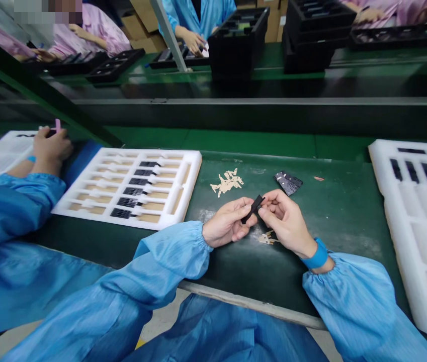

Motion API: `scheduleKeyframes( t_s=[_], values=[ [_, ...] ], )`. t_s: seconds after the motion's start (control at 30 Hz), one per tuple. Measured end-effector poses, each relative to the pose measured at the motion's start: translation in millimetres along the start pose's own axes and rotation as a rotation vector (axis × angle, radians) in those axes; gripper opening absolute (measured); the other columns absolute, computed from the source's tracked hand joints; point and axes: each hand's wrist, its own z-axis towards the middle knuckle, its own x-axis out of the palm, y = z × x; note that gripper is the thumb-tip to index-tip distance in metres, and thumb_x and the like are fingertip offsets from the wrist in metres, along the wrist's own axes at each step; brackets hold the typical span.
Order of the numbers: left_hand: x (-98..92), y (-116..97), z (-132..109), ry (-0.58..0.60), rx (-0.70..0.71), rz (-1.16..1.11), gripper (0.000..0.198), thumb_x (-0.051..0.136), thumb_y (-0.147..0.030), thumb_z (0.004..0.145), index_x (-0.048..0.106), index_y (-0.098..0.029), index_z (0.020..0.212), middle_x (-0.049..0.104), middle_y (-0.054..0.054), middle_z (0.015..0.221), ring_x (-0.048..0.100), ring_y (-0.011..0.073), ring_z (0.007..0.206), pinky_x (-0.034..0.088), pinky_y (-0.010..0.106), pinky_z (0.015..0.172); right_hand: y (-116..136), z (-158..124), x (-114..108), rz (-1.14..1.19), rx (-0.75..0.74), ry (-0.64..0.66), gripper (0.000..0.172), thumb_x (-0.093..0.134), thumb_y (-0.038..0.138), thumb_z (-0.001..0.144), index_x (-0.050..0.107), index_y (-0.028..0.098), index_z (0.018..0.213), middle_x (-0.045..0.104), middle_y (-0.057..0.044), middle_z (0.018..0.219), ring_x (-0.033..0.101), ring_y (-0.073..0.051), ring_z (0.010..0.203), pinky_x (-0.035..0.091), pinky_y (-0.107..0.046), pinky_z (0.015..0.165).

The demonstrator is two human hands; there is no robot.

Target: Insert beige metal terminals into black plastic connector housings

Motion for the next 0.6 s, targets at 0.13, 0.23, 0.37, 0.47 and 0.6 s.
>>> scheduleKeyframes(
  t_s=[0.13,0.23,0.37,0.47,0.6],
  values=[
    [2.8,-4.2,-2.2,-0.061,0.003,0.036,0.046,0.075,-0.048,0.085,0.049,-0.017,0.108,0.055,-0.004,0.072,0.044,0.0047,0.039,0.029,0.014,0.034,-2.8,2.9,-0.5,0.07,-0.014,-0.006,0.022,0.074,0.036,0.089,0.06,0.021,0.096,0.056,0.003,0.073,0.049,-0.009,0.056,0.041,-0.022,0.052],
    [8.9,-9.3,-7.6,-0.116,-0.023,0.084,0.042,0.073,-0.046,0.088,0.053,-0.016,0.11,0.051,-0.004,0.073,0.04,0.0021,0.041,0.024,0.013,0.035,-3.2,5.6,2.1,0.046,-0.038,-0.048,0.029,0.073,0.045,0.087,0.058,0.02,0.095,0.052,0.005,0.065,0.045,-0.008,0.05,0.037,-0.022,0.048],
    [11.6,-15.7,-8.0,-0.201,-0.034,0.182,0.048,0.08,-0.048,0.081,0.055,-0.018,0.108,0.049,-0.006,0.072,0.032,0.0009,0.042,0.026,0.012,0.037,-2.9,14.8,2.0,0.08,-0.031,-0.089,0.041,0.075,0.054,0.079,0.056,0.019,0.091,0.052,0.006,0.063,0.043,-0.008,0.047,0.035,-0.023,0.046],
    [14.0,-17.1,-4.1,-0.296,-0.023,0.264,0.056,0.084,-0.052,0.074,0.055,-0.019,0.108,0.053,-0.005,0.073,0.037,0.0038,0.047,0.033,0.013,0.039,-1.3,19.6,0.2,0.114,0.003,-0.106,0.041,0.078,0.052,0.075,0.057,0.019,0.088,0.051,0.007,0.061,0.043,-0.008,0.048,0.035,-0.023,0.048],
    [19.1,-15.3,-2.5,-0.385,0.027,0.36,0.058,0.084,-0.054,0.072,0.055,-0.02,0.109,0.06,-0.003,0.078,0.044,0.0074,0.049,0.038,0.017,0.041,0.6,18.9,1.5,0.15,0.033,-0.127,0.041,0.082,0.05,0.073,0.058,0.019,0.086,0.051,0.007,0.06,0.043,-0.008,0.049,0.034,-0.023,0.047]
  ],
)
